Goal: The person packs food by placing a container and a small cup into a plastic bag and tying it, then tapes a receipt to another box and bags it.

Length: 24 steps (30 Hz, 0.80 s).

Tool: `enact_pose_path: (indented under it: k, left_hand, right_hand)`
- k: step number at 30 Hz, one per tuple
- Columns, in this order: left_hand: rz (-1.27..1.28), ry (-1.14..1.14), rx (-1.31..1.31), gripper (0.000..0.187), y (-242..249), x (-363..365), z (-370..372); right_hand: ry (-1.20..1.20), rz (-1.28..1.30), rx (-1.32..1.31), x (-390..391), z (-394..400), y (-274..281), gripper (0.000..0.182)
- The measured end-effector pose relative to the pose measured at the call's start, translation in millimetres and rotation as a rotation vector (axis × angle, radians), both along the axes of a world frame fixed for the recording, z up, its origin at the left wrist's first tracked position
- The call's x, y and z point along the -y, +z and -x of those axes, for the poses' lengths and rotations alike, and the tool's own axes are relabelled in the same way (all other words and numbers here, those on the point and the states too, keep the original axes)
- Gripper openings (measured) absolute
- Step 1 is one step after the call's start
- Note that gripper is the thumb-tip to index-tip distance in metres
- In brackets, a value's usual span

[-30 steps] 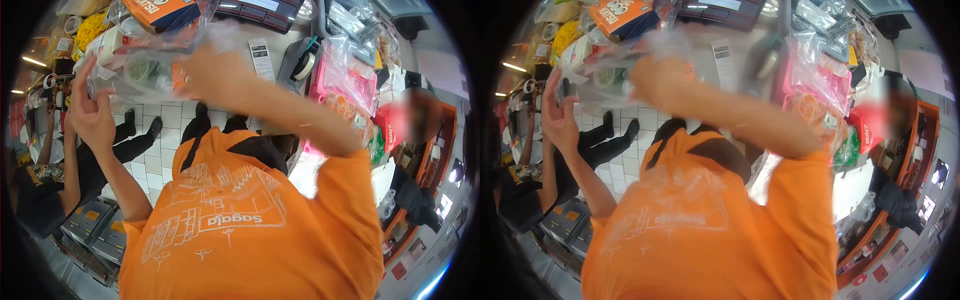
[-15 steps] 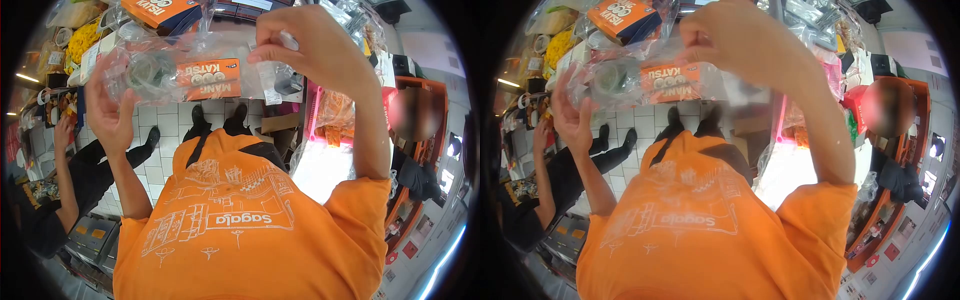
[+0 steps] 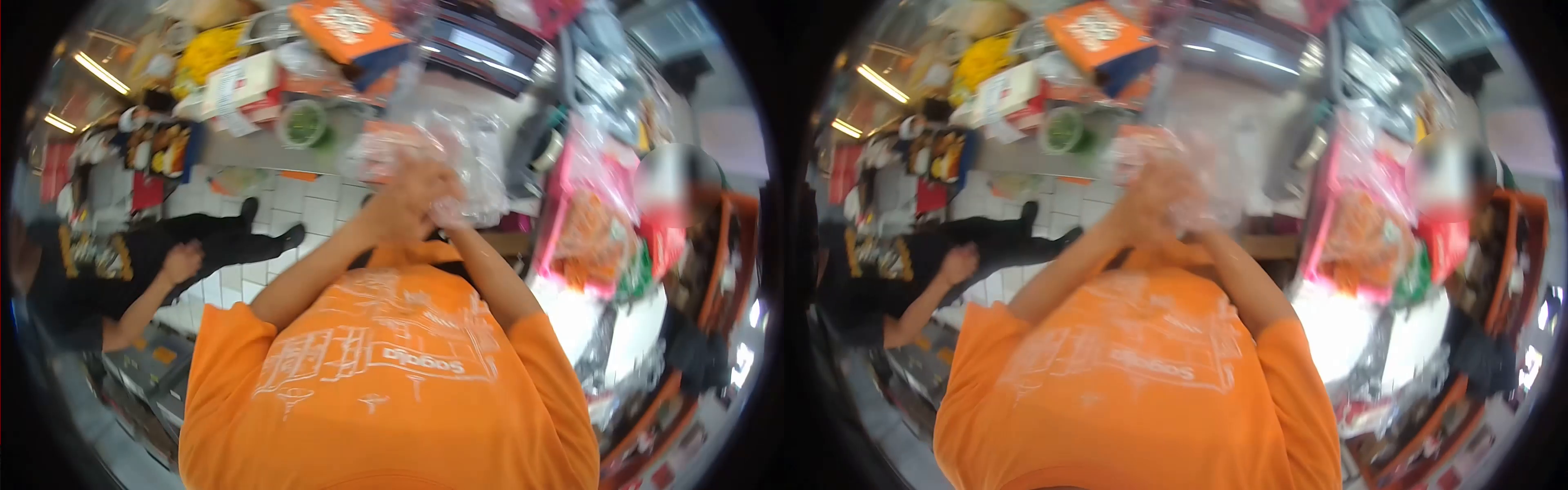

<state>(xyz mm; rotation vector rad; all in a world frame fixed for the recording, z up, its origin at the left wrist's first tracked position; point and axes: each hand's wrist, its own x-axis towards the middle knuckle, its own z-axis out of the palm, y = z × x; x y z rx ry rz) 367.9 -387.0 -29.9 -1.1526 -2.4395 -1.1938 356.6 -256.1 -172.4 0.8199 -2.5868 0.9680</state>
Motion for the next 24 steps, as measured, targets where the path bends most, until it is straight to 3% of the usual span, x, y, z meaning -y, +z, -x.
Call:
enact_pose_path:
  k: [1, 2, 4, 5, 6, 7, 8, 10, 11, 13, 15, 20, 24]
  left_hand:
    - [-0.011, -0.083, 0.15, 0.039, 21, 7, -4]
    - [0.009, -0.053, 0.14, 0.039, 30, 16, -5]
    - [-0.411, 0.262, 0.229, 0.042, 38, 23, 0]
    - [-0.535, 0.469, 0.209, 0.033, 32, 7, 2]
    - [-0.544, 0.487, 0.202, 0.033, 29, 0, 7]
    - [-0.377, 0.323, 0.095, 0.028, 27, -4, 18]
    - [-0.205, 0.163, -0.01, 0.023, 27, -4, 25]
    - [-0.386, 0.37, -0.051, 0.011, 47, 9, 25]
    - [-0.435, 0.456, -0.053, 0.01, 49, 28, 24]
    - [-0.881, 0.661, 0.326, 0.011, 47, 58, 10]
    - [-0.86, 0.725, 0.323, 0.011, 57, 79, 9]
    - [-1.132, 0.427, 0.38, 0.011, 74, 90, 12]
    - [-1.278, 0.305, 0.547, 0.008, 88, 86, 28]
  right_hand:
    - [0.029, -0.077, 0.064, -6, 0, 13, 0.067]
    - [0.043, -0.165, 0.127, -13, 1, 27, 0.065]
    - [0.027, -0.37, 0.248, -24, 5, 50, 0.062]
    - [0.021, -0.485, 0.321, -28, 6, 58, 0.061]
    - [0.02, -0.604, 0.386, -29, 5, 60, 0.06]
    - [-0.075, -0.003, -0.006, -23, -6, 59, 0.057]
    - [-0.047, -0.003, -0.017, -21, -3, 82, 0.057]
    - [-0.061, 0.05, 0.665, -32, 14, 147, 0.041]
    - [-0.063, 0.035, 0.652, -43, 18, 149, 0.041]
    - [-0.395, 0.163, 0.506, -68, 22, 145, 0.039]
    - [-0.352, 0.268, 0.546, -80, 21, 144, 0.042]
    - [-0.366, 0.696, 0.655, -75, 7, 156, 0.045]
    - [-0.327, 0.672, 0.604, -84, 7, 160, 0.038]
